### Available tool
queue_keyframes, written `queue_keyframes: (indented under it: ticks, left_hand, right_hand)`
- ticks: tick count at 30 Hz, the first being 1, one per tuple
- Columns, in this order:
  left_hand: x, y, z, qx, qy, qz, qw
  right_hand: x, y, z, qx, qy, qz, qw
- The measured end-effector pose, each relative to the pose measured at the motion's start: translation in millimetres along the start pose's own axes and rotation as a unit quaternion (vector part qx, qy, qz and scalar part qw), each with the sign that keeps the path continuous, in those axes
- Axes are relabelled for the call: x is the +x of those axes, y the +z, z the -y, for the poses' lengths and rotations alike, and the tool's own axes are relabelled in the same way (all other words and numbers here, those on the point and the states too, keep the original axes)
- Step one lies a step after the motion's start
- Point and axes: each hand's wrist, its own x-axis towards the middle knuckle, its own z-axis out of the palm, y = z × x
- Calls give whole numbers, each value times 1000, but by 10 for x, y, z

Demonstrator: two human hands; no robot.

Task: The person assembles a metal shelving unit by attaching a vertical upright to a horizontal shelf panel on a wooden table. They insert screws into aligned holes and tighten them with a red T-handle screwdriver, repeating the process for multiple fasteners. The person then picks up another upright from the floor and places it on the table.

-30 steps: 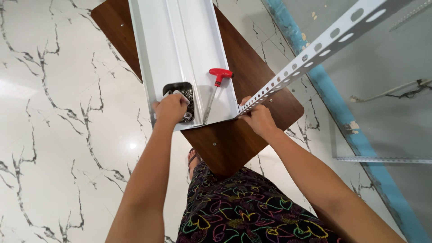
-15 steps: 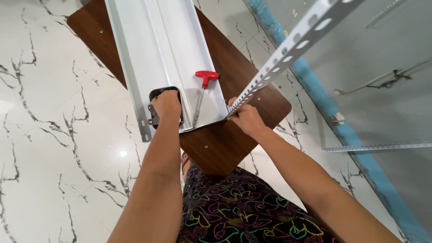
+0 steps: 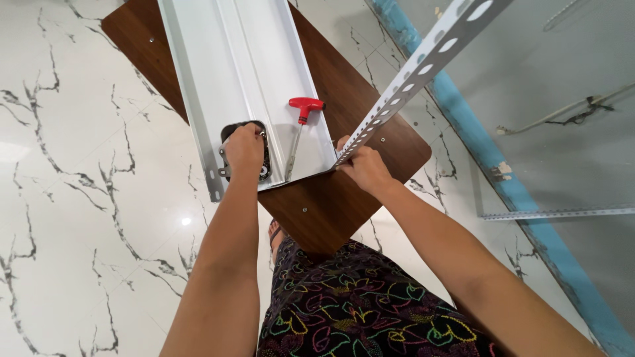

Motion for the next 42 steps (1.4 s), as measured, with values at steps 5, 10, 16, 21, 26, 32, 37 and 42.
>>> queue_keyframes:
  ticks: [5,10,16,21,26,32,37,42]
  left_hand:
    - [-86,-202,-102,-215,-72,-43,973]
    - [-247,-184,-237,-330,11,-85,940]
    - [-626,255,-530,-285,152,102,941]
    - [-585,587,-625,-253,137,201,937]
    - [-459,823,-643,-168,100,260,945]
    - [-356,991,-689,-150,174,308,923]
    - [-272,994,-762,-85,198,345,914]
    - [-269,926,-735,-101,224,322,914]
  right_hand:
    - [3,-11,-22,-5,4,5,1000]
    - [1,-4,-44,3,-18,3,1000]
    - [1,-2,-69,-20,-49,-14,999]
    - [4,-10,-66,-8,-22,-8,1000]
    - [20,-21,-60,0,-10,1,1000]
    - [8,-36,-58,8,-33,-14,999]
    - [11,-36,-81,1,-42,-16,999]
    - [21,-18,-110,24,-42,-8,999]
